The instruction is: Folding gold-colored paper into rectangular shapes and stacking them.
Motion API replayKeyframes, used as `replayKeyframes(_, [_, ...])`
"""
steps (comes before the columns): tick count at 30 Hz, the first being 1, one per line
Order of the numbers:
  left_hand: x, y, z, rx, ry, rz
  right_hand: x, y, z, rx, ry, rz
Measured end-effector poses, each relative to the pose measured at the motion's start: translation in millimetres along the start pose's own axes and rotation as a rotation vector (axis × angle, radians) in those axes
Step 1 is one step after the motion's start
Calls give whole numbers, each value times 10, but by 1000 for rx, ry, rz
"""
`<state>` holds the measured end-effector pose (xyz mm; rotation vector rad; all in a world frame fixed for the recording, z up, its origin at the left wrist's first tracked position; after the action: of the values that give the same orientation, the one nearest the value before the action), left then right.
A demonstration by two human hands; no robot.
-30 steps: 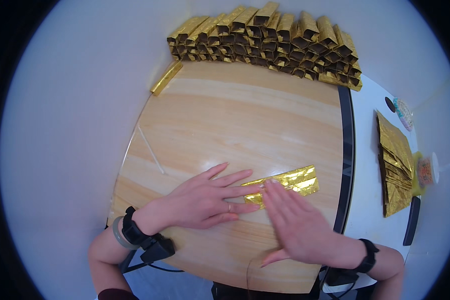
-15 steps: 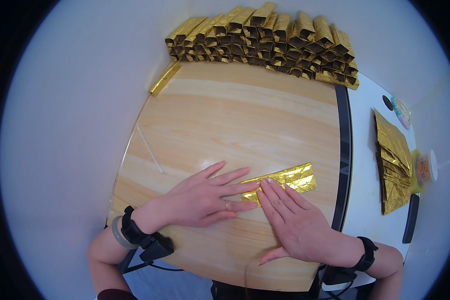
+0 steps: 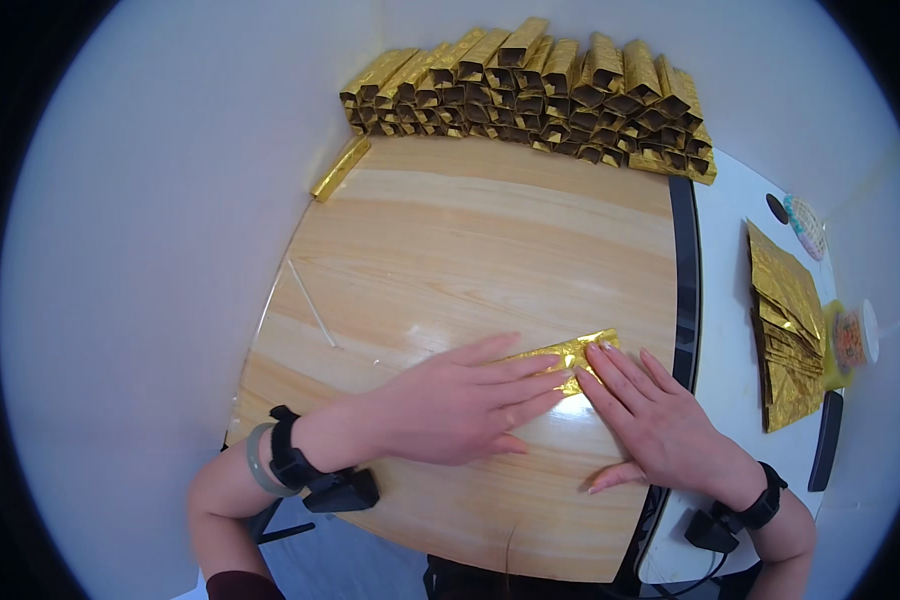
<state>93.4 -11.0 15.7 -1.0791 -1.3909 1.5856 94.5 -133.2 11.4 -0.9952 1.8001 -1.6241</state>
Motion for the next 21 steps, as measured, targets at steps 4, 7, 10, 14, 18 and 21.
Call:
replayKeyframes(4, [-110, 203, 127, 209, -51, -109, 21, 54, 29, -30, 0, 15])
replayKeyframes(7, [27, 277, 99, 221, -98, -173, 14, 35, 41, -32, -10, 36])
replayKeyframes(10, [199, 280, 63, 220, -101, -203, 29, 31, 53, -26, -13, 36])
replayKeyframes(14, [403, 189, 51, 280, -130, -178, 69, 24, 114, -39, 4, 53])
replayKeyframes(18, [441, -19, -15, 277, -138, -10, 163, 22, 260, 18, 70, 72])
replayKeyframes(21, [299, -131, -68, 201, -224, 122, 163, -59, 210, 69, 90, 146])
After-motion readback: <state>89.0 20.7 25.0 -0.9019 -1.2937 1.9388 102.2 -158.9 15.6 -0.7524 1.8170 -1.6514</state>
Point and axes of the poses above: each hand's wrist, its own x-axis away from the middle knuckle, its own y-axis out of the palm, z = x × y, the point moved 9 cm from there along -x, towards the middle knuckle, and after that the axes turned 3 degrees about -x, right-handed, at the moved point
